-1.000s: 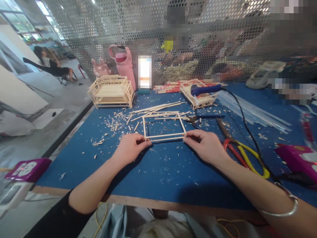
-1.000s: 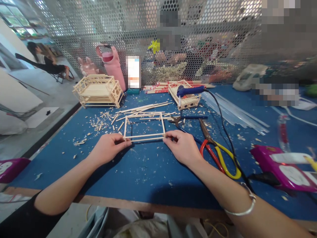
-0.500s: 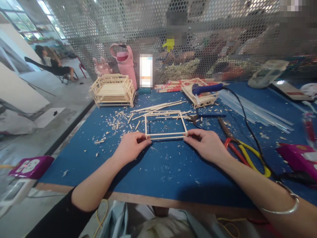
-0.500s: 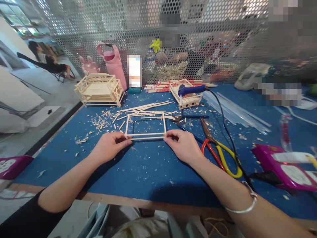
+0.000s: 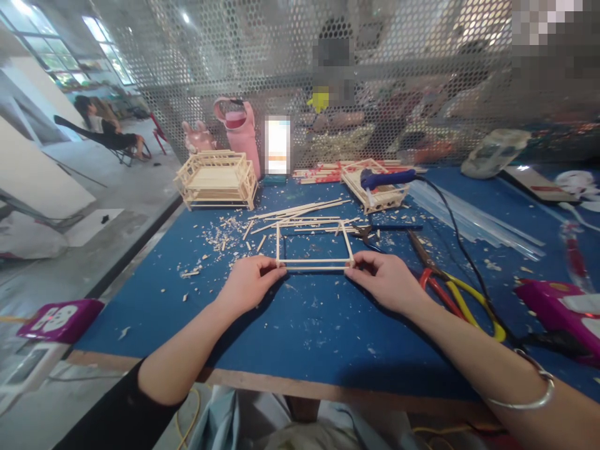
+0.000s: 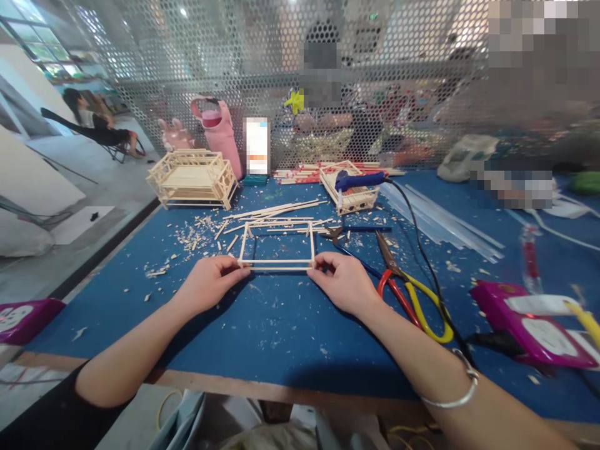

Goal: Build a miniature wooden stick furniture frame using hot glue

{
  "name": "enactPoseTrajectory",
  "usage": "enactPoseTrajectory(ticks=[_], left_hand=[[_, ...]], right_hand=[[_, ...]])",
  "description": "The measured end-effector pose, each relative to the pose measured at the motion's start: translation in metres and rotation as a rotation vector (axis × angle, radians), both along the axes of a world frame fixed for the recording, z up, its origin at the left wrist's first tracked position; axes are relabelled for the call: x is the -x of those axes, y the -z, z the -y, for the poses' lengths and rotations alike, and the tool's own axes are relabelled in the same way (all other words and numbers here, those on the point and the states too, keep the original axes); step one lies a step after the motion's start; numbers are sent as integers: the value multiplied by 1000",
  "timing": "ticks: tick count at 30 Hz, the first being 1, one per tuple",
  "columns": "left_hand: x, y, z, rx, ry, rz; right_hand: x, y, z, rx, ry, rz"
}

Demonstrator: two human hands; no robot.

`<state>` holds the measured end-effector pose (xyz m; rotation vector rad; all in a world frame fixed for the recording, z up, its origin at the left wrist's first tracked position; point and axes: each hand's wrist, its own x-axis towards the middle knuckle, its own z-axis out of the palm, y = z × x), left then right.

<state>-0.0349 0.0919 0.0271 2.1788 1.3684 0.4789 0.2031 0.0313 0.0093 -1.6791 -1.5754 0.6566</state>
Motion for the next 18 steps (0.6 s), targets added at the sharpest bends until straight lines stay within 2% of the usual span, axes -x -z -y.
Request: enactPoseTrajectory(ticks=[18], left_hand=[[2,-1,5,-2,-3,24]], right_hand=[[2,3,-3,-16,-75,49]])
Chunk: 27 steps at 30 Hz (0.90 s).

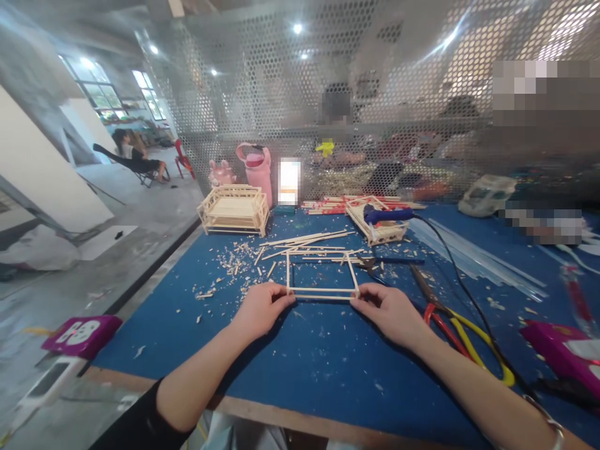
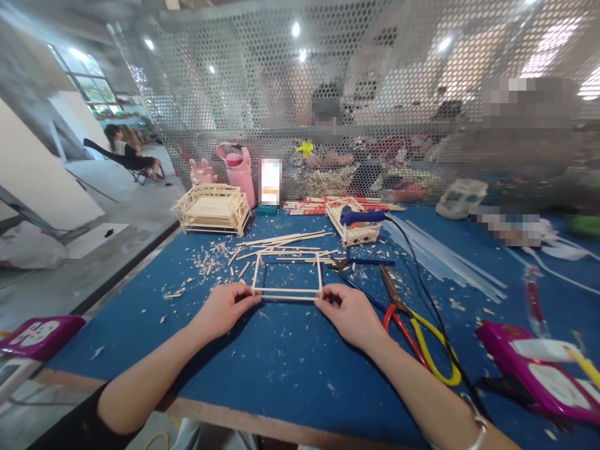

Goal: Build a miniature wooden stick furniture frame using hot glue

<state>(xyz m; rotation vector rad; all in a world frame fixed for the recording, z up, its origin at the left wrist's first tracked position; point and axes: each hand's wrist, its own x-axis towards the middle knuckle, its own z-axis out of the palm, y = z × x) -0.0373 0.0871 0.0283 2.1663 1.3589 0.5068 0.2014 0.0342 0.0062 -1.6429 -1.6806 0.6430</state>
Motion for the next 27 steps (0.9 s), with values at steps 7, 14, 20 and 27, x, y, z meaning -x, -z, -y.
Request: enactPoseTrajectory(ticks=[7,14,20,27], left_hand=[[1,3,-2,5,-1,0],[-1,2,-2,2,7,-12],[-1,2,0,16,-6,-20],[1,2,-1,-9,0,-52]], right_hand=[[0,1,-1,16,-6,-14],[-3,2,0,24,14,2],[-2,-1,1,10,17,-20],[-1,-3,2,30,18,-18]])
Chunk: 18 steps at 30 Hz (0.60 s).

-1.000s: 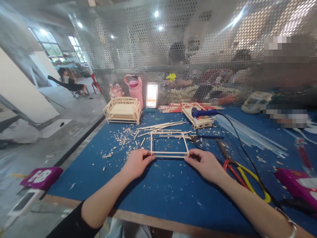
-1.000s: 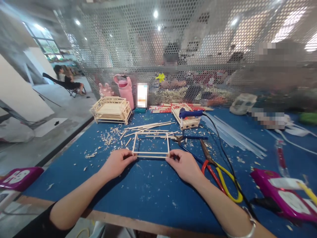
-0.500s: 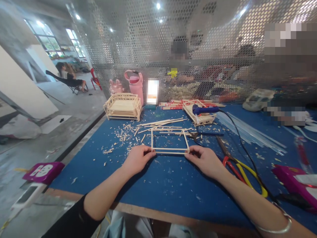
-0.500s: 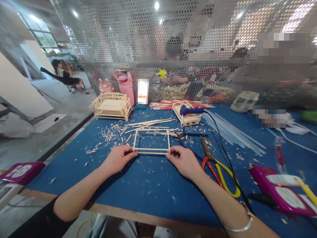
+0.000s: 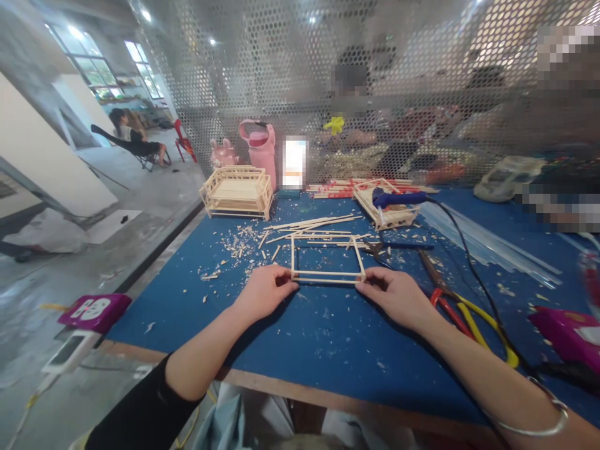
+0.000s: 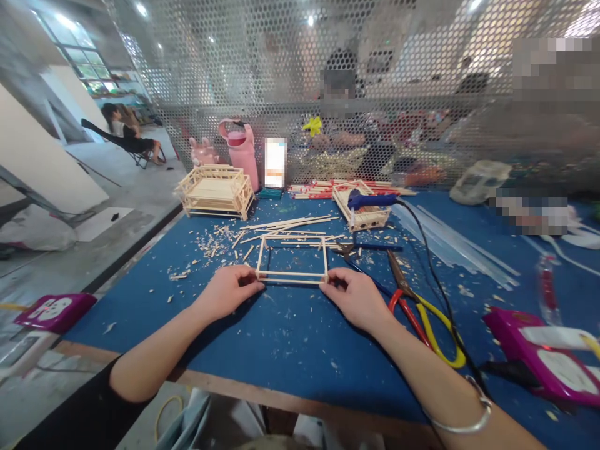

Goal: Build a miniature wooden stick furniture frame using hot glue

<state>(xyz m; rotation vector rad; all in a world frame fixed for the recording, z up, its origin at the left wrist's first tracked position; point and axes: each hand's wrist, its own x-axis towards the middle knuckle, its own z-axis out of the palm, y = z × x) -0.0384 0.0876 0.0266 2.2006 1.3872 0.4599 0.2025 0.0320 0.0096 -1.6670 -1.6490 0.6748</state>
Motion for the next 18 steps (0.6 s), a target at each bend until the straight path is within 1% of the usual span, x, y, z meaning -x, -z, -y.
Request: enactPoseTrajectory(ticks=[14,16,18], left_hand=[[1,1,-1,2,14,6],[0,1,-1,5,18,8],[0,1,-1,16,23,17]], right_hand=[[-1,2,0,13,-14,-7],[0,4,-1,25,-18,-22],[-1,5,-2,27,-10,-81]])
